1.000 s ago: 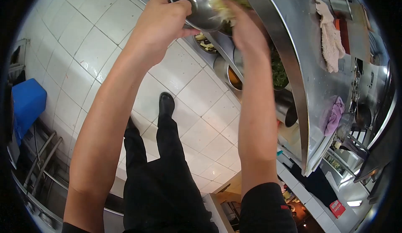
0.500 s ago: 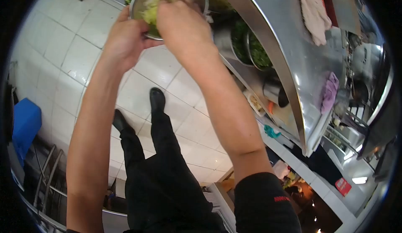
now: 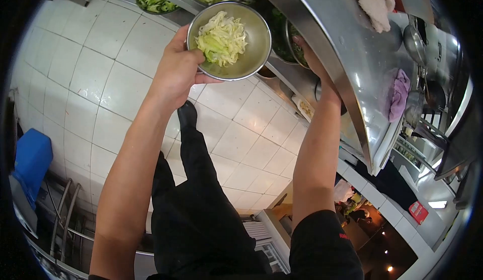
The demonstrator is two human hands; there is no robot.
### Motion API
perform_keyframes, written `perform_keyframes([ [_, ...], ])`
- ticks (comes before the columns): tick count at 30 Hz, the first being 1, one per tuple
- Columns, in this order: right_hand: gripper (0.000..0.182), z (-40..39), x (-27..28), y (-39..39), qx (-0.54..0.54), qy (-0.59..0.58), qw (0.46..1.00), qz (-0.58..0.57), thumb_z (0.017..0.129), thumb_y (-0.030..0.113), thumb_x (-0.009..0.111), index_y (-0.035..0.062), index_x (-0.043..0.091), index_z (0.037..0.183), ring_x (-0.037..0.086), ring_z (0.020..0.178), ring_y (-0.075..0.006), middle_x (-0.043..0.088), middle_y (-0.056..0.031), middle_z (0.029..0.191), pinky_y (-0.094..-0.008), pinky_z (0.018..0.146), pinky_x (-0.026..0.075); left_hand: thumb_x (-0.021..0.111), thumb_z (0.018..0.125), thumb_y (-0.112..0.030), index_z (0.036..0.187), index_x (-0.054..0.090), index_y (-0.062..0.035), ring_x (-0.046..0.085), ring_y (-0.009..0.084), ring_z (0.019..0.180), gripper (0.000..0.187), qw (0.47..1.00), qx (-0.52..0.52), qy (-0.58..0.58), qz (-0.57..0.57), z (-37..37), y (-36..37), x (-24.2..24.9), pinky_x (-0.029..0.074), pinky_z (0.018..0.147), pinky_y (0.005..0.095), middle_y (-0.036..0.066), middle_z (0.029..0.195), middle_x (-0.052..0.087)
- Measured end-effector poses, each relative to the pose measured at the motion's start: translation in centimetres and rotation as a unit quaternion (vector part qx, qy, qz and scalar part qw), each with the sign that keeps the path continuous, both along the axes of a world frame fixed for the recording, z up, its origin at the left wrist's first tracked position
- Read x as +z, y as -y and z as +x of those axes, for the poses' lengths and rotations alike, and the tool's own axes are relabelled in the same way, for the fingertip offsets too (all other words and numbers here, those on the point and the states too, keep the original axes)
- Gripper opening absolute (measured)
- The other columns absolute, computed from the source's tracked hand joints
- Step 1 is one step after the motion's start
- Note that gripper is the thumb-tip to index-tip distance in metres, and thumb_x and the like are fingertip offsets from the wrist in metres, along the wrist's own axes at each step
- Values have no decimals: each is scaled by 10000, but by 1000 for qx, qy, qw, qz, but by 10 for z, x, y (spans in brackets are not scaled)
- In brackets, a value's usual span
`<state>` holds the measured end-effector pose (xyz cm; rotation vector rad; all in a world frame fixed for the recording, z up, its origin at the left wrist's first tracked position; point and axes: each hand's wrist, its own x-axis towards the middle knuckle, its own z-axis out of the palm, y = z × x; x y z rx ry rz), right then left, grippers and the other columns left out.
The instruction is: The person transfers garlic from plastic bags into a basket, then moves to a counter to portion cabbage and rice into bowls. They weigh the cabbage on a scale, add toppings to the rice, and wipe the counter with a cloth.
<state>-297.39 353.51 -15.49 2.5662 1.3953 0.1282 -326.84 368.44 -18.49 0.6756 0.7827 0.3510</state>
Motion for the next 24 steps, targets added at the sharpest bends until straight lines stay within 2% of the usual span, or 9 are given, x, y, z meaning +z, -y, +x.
perform_keyframes([
  [2, 713, 18, -11, 7, -7, 50, 999, -21, 964, 602, 717, 127, 624, 1489, 543, 1414, -454, 617, -229, 1508, -523, 1190, 416, 439, 944, 94, 1540, 387, 21, 760, 360, 1110, 602, 1000, -7, 3, -5, 7, 6, 8, 734, 795, 423, 258, 1391, 603],
  [3, 643, 33, -24, 23, 59, 176, 983, -6, 986, 572, 700, 130, 657, 1451, 564, 1389, -449, 635, -217, 1484, -512, 1173, 433, 439, 944, 94, 1537, 391, 20, 758, 354, 1119, 600, 1000, -9, 0, -10, 10, 8, 11, 733, 803, 425, 254, 1391, 604],
  [7, 590, 45, -10, 43, 25, 166, 981, 92, 992, 466, 694, 124, 642, 1470, 559, 1399, -437, 613, -234, 1503, -499, 1177, 437, 441, 951, 83, 1538, 398, 2, 752, 341, 1134, 594, 1000, -13, 6, -12, 24, 18, 10, 729, 817, 423, 233, 1399, 604],
  [10, 551, 32, -3, 53, -47, 22, 966, 255, 998, 361, 689, 119, 627, 1489, 554, 1409, -426, 591, -250, 1522, -485, 1181, 440, 443, 963, 71, 1585, 374, -29, 741, 342, 1159, 634, 1000, -9, 0, -10, 34, 24, 14, 721, 821, 444, 213, 1416, 597],
  [14, 525, -13, 2, 52, -184, -306, 834, 421, 1006, 221, 682, 111, 606, 1515, 547, 1422, -411, 561, -272, 1547, -468, 1186, 444, 446, 973, 63, 1652, 321, -59, 716, 339, 1202, 701, 1000, -7, -24, -14, 45, 23, 22, 705, 851, 462, 186, 1471, 573],
  [17, 528, -69, -2, 26, -185, -494, 796, 296, 1013, 115, 676, 105, 591, 1534, 542, 1432, -400, 539, -288, 1566, -454, 1190, 447, 464, 974, 51, 1662, 321, -51, 711, 312, 1199, 710, 997, -27, -60, 30, 50, 23, 22, 697, 841, 451, 183, 1484, 574],
  [19, 541, -116, -8, 7, -74, -462, 867, 171, 1017, 45, 672, 102, 581, 1547, 539, 1438, -393, 524, -299, 1578, -445, 1193, 449, 488, 971, 33, 1661, 336, -34, 725, 276, 1130, 709, 980, -50, -91, 171, 40, 30, -26, 681, 779, 404, 189, 1437, 617],
  [20, 555, -140, -11, 4, 13, -317, 935, 162, 973, 6, 639, 109, 605, 1517, 564, 1363, -462, 542, -279, 1558, -492, 1147, 489, 510, 968, 2, 1644, 362, -24, 716, 299, 1154, 693, 966, -70, -138, 206, 28, 28, -29, 670, 814, 414, 206, 1431, 625],
  [24, 487, -201, 52, 13, -90, -452, 887, 24, 969, 42, 535, 143, 646, 1432, 708, 1110, -457, 730, -217, 1241, -534, 944, 601, 600, 956, -123, 1578, 470, 16, 681, 392, 1251, 651, 908, -169, -286, 254, -47, 43, -23, 624, 952, 453, 270, 1408, 658],
])
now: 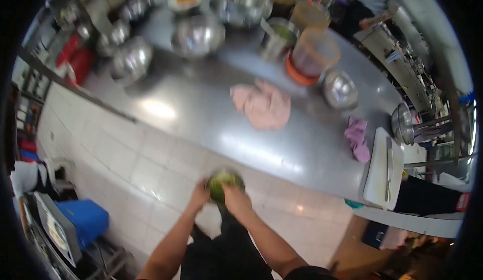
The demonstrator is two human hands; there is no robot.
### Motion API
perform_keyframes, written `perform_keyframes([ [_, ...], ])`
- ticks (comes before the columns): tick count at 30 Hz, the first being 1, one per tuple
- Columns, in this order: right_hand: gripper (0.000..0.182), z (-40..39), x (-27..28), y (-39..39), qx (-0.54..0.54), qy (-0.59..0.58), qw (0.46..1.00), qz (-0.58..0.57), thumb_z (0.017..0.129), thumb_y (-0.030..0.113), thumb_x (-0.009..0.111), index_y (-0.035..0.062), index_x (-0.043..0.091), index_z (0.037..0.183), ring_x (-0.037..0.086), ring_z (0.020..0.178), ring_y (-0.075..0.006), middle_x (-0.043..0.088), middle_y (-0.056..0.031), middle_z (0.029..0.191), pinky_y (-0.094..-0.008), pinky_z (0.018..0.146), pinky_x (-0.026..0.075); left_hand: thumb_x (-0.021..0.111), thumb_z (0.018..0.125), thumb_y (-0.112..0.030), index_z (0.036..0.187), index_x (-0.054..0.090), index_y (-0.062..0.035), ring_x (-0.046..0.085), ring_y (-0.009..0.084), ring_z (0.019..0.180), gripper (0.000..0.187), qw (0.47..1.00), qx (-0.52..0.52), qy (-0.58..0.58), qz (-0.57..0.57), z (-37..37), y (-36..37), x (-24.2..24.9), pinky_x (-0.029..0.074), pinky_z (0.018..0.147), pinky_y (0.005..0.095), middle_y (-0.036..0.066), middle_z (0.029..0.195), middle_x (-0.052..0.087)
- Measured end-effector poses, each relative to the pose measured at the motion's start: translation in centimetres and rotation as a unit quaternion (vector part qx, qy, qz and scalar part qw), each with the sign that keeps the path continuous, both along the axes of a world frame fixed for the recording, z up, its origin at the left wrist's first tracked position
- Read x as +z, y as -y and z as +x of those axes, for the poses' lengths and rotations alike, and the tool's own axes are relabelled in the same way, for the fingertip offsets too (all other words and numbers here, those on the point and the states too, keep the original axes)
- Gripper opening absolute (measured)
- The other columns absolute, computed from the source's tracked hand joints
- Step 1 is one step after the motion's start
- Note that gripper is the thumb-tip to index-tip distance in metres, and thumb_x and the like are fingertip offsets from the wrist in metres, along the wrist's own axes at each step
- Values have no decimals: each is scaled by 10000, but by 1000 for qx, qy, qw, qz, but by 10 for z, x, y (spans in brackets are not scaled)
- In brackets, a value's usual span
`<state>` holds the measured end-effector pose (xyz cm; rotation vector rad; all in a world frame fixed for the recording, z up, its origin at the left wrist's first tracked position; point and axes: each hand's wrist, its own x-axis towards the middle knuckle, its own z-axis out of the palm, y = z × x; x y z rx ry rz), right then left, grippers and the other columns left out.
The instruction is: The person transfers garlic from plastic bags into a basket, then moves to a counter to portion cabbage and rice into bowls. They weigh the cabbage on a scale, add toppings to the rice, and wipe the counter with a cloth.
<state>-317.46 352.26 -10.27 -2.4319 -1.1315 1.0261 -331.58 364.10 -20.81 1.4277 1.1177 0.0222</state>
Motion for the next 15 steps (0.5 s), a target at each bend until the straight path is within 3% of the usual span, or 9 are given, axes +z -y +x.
perform_keyframes([
  [2, 441, -18, 64, -6, 16, -20, 999, -47, 903, 24, 607, 132, 705, 1318, 707, 1113, -432, 735, -201, 1186, -515, 903, 614, 645, 950, -186, 1545, 523, 35, 663, 438, 1299, 647, 998, -28, -48, -38, -38, 2, 23, 600, 1021, 473, 302, 1396, 675],
  [3, 443, -26, 70, 3, 74, -13, 997, 29, 863, 8, 636, 121, 716, 1284, 681, 1160, -409, 728, -190, 1186, -502, 931, 605, 638, 939, -141, 1525, 562, -3, 746, 385, 1137, 607, 989, -63, -96, -95, -33, -8, 111, 686, 795, 448, 232, 1297, 734],
  [4, 446, -27, 81, 5, 133, -7, 986, 101, 824, -9, 664, 110, 727, 1250, 655, 1206, -386, 722, -178, 1187, -490, 959, 596, 618, 934, -99, 1473, 621, -40, 778, 314, 1002, 542, 980, -100, -26, -171, -47, -16, 128, 696, 648, 409, 170, 1198, 756],
  [6, 439, -20, 129, -8, 193, -78, 976, 70, 801, -27, 698, 115, 721, 1216, 602, 1299, -369, 694, -137, 1247, -469, 1075, 537, 595, 927, -63, 1408, 664, -48, 775, 261, 939, 486, 978, -101, -17, -182, -40, -40, 209, 688, 642, 388, 130, 1119, 755],
  [7, 376, -20, 140, -18, 173, -74, 958, 217, 819, -17, 685, 107, 731, 1171, 615, 1178, -406, 664, -164, 1144, -484, 1032, 538, 613, 924, -44, 1408, 656, -33, 770, 254, 940, 486, 975, -117, 12, -188, -40, -58, 233, 680, 651, 389, 126, 1129, 758],
  [8, 376, -16, 148, -28, 175, -73, 956, 223, 819, -17, 685, 107, 731, 1171, 615, 1178, -406, 664, -164, 1144, -484, 1032, 538, 630, 921, -26, 1409, 647, -19, 764, 248, 941, 489, 971, -135, 37, -196, -42, -77, 253, 671, 660, 389, 121, 1138, 760],
  [10, 267, 7, 228, -75, 146, 47, 915, 373, 840, 8, 680, 79, 720, 1094, 601, 1095, -421, 633, -181, 1091, -496, 962, 531, 676, 914, -55, 1385, 665, -16, 754, 216, 863, 473, 977, -149, 57, -143, -24, -141, 272, 655, 623, 371, 94, 1080, 751],
  [12, 254, 34, 253, -127, 97, 108, 922, 359, 845, 22, 696, 59, 710, 1095, 599, 1095, -397, 645, -159, 1141, -471, 985, 512, 701, 916, -88, 1394, 649, -1, 753, 242, 798, 489, 989, -140, 46, 5, 17, -204, 338, 649, 630, 373, 119, 1136, 736],
  [15, 104, 109, 299, -246, -16, 110, 864, 491, 938, 44, 655, 54, 736, 1004, 606, 1073, -371, 692, -109, 995, -465, 987, 497, 617, 956, 3, 1389, 630, -8, 784, 271, 859, 434, 980, -65, 188, 28, 103, -356, 394, 665, 623, 369, 160, 1182, 740],
])
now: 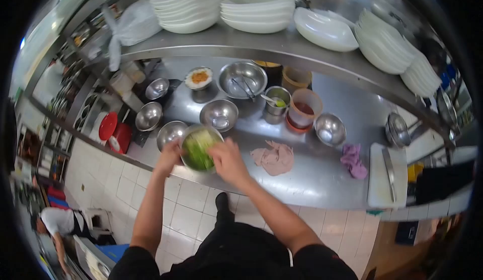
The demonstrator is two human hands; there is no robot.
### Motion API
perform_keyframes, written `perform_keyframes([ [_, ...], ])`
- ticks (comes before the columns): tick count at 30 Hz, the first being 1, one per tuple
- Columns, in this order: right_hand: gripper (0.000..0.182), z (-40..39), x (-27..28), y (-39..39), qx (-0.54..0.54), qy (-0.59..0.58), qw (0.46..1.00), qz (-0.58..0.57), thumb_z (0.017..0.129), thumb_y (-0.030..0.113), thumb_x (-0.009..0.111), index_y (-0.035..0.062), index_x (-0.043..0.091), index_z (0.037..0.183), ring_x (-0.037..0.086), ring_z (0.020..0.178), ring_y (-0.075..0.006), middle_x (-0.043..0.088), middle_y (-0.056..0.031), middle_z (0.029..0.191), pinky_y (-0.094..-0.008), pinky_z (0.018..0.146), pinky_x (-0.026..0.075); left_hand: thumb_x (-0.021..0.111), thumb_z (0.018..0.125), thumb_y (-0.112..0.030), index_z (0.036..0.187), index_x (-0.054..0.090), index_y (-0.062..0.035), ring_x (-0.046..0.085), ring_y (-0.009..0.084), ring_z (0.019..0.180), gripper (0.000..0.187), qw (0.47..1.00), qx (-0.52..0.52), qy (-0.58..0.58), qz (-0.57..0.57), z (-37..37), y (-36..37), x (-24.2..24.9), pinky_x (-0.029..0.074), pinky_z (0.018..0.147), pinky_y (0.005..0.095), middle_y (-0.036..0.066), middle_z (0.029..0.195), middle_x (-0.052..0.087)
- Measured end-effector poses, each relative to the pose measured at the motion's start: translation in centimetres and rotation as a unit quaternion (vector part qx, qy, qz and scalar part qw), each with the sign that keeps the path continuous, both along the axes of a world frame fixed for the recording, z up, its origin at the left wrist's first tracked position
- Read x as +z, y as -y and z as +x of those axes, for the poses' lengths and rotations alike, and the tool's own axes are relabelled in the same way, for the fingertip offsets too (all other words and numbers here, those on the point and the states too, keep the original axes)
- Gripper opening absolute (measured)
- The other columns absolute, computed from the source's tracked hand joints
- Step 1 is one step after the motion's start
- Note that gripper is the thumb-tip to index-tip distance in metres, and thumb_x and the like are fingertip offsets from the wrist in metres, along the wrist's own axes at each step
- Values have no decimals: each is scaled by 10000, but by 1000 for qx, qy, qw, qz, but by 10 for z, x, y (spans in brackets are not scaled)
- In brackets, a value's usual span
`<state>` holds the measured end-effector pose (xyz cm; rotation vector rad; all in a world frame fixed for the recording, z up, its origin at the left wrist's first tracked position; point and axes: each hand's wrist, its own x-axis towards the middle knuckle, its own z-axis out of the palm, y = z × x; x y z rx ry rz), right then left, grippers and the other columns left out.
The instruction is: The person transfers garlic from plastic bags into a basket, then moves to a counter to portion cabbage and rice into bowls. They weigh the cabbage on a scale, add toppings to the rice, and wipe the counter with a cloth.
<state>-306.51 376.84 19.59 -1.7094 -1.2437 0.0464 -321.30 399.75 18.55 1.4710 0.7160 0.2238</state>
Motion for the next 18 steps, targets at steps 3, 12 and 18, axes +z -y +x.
perform_keyframes([
  [3, 106, 52, -20, -74, -101, -151, 979, 93, 982, 117, 674, 33, 736, 1000, 632, 1060, -340, 719, -138, 1032, -432, 945, 521, 559, 950, 1, 1390, 628, -29, 787, 272, 904, 446, 996, 39, 41, 64, 63, -115, 6, 686, 619, 390, 144, 1208, 737],
  [12, 179, 118, -138, -106, -318, -464, 826, -33, 897, 120, 691, -58, 676, 886, 668, 655, -201, 680, -119, 802, -371, 561, 590, 698, 974, -253, 1353, 636, 50, 796, 341, 866, 489, 985, 4, -152, 87, 131, -279, -81, 689, 697, 439, 201, 1162, 760],
  [18, 45, 57, -114, -11, -263, -568, 780, 2, 893, 84, 736, 46, 715, 885, 625, 710, -133, 622, 1, 752, -320, 669, 590, 801, 895, -390, 1442, 642, -3, 684, 443, 1241, 689, 822, -301, -220, 430, 38, -241, -87, 535, 1068, 466, 262, 1324, 722],
])
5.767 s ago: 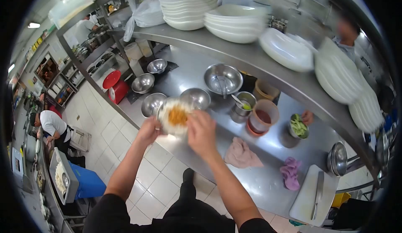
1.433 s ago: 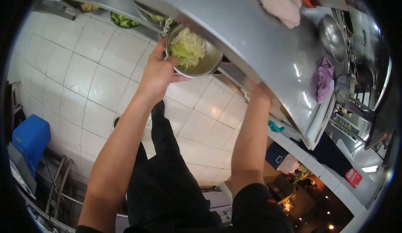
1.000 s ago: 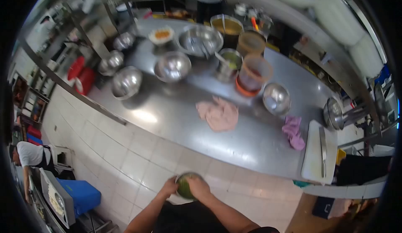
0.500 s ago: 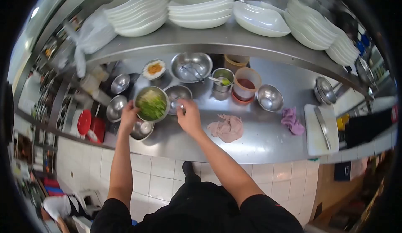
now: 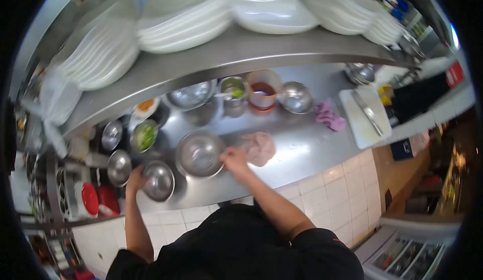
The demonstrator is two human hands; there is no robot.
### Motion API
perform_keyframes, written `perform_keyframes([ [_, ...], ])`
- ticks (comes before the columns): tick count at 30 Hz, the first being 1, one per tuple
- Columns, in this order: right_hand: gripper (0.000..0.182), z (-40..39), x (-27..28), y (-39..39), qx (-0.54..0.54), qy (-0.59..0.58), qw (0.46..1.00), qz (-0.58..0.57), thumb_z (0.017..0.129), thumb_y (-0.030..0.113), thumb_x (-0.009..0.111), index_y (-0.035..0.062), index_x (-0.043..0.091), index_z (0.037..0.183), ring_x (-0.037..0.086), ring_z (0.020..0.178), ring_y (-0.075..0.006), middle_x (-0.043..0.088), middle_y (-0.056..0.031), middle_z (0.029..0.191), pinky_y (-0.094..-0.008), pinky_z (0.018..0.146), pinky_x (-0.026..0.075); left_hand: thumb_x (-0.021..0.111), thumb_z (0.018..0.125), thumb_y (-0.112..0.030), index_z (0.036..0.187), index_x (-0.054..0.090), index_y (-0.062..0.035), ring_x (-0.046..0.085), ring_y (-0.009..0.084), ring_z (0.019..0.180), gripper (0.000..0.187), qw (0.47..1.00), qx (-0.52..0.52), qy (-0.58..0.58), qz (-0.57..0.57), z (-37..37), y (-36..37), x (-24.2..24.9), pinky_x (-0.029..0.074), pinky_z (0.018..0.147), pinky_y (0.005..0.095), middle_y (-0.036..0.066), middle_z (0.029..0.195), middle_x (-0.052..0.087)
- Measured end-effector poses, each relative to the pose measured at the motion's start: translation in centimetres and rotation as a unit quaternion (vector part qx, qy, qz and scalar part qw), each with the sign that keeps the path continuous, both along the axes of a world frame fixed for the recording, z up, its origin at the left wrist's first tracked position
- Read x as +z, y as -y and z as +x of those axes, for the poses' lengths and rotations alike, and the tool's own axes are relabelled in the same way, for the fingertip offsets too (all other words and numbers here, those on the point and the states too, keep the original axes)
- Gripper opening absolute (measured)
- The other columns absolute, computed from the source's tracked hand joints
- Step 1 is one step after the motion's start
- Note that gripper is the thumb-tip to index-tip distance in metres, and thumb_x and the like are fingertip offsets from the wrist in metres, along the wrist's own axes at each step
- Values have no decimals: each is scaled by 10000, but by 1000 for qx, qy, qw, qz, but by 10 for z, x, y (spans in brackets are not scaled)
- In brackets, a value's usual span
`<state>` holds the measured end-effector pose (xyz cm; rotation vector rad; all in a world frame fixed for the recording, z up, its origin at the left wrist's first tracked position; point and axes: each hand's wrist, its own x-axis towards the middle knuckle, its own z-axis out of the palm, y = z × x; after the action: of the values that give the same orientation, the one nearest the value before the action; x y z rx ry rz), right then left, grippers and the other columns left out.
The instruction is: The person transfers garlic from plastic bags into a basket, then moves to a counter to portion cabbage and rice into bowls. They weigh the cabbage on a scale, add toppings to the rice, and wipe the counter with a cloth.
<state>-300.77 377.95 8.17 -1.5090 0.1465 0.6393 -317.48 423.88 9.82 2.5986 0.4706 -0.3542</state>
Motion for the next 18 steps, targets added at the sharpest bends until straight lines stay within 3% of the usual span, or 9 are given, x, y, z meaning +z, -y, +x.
perform_keyframes([
  [1, 67, -13, 0, 10, 29, 10, 999, 26, 902, 101, 748, 46, 713, 886, 617, 721, -127, 628, 3, 760, -317, 685, 581, 735, 934, -187, 1469, 620, -46, 756, 422, 1093, 566, 998, 20, -17, -64, -5, 5, -20, 640, 940, 486, 223, 1268, 752],
  [3, 139, -28, 29, 17, 94, -1, 992, 82, 946, 152, 761, 43, 706, 879, 613, 761, -116, 649, -8, 810, -306, 698, 564, 656, 935, -30, 1439, 618, -15, 798, 354, 903, 506, 907, 225, -51, -353, 8, 101, 43, 710, 705, 455, 204, 1167, 767],
  [6, 153, -9, 60, 36, 127, 83, 988, 23, 972, 169, 748, 36, 707, 910, 627, 780, -136, 655, -32, 833, -327, 732, 569, 597, 931, 65, 1382, 638, 12, 799, 302, 834, 455, 862, 219, 15, -456, 12, 140, 4, 714, 594, 405, 183, 1115, 761],
  [8, 174, 30, 77, 72, -88, 179, 979, -30, 976, 189, 749, 27, 687, 981, 642, 823, -168, 666, -55, 876, -336, 797, 568, 590, 941, 67, 1369, 637, 25, 801, 303, 839, 434, 850, 241, 51, -465, 16, 170, 10, 716, 612, 411, 187, 1122, 760],
  [10, 351, 97, 17, 136, -261, 264, 909, -189, 960, 222, 743, 9, 579, 1185, 642, 977, -253, 666, -144, 1053, -400, 894, 537, 583, 943, 81, 1353, 639, 40, 802, 325, 883, 416, 845, 272, 86, -453, 17, 207, 30, 721, 656, 427, 196, 1143, 758],
  [12, 463, 170, -29, 200, -379, 360, 758, -391, 967, 236, 727, -78, 527, 1243, 651, 950, -312, 636, -193, 1045, -444, 838, 573, 640, 914, 62, 1452, 557, 53, 791, 372, 923, 544, 823, 298, 117, -470, 6, 221, 20, 721, 683, 450, 231, 1242, 716],
  [14, 370, 223, -70, 259, -338, 247, 879, -228, 949, 194, 721, -58, 572, 1175, 663, 824, -304, 654, -176, 988, -465, 683, 602, 671, 923, 23, 1627, 290, 44, 785, 406, 911, 800, 798, 343, 118, -481, -9, 230, 4, 718, 685, 484, 271, 1284, 673],
  [16, 278, 261, -119, 312, -261, 151, 953, -15, 930, 152, 715, -38, 617, 1107, 676, 699, -296, 672, -159, 930, -487, 528, 630, 603, 967, -2, 1569, 344, 24, 786, 411, 894, 656, 745, 458, 136, -465, -13, 258, 15, 716, 694, 517, 277, 1212, 680],
  [18, 234, 247, -83, 326, -293, 126, 948, 26, 875, 66, 697, -34, 557, 1033, 633, 575, -266, 649, -138, 843, -419, 445, 564, 538, 974, 5, 1459, 423, 12, 780, 424, 885, 498, 714, 500, 157, -464, -19, 275, 21, 712, 701, 544, 248, 1117, 691],
])
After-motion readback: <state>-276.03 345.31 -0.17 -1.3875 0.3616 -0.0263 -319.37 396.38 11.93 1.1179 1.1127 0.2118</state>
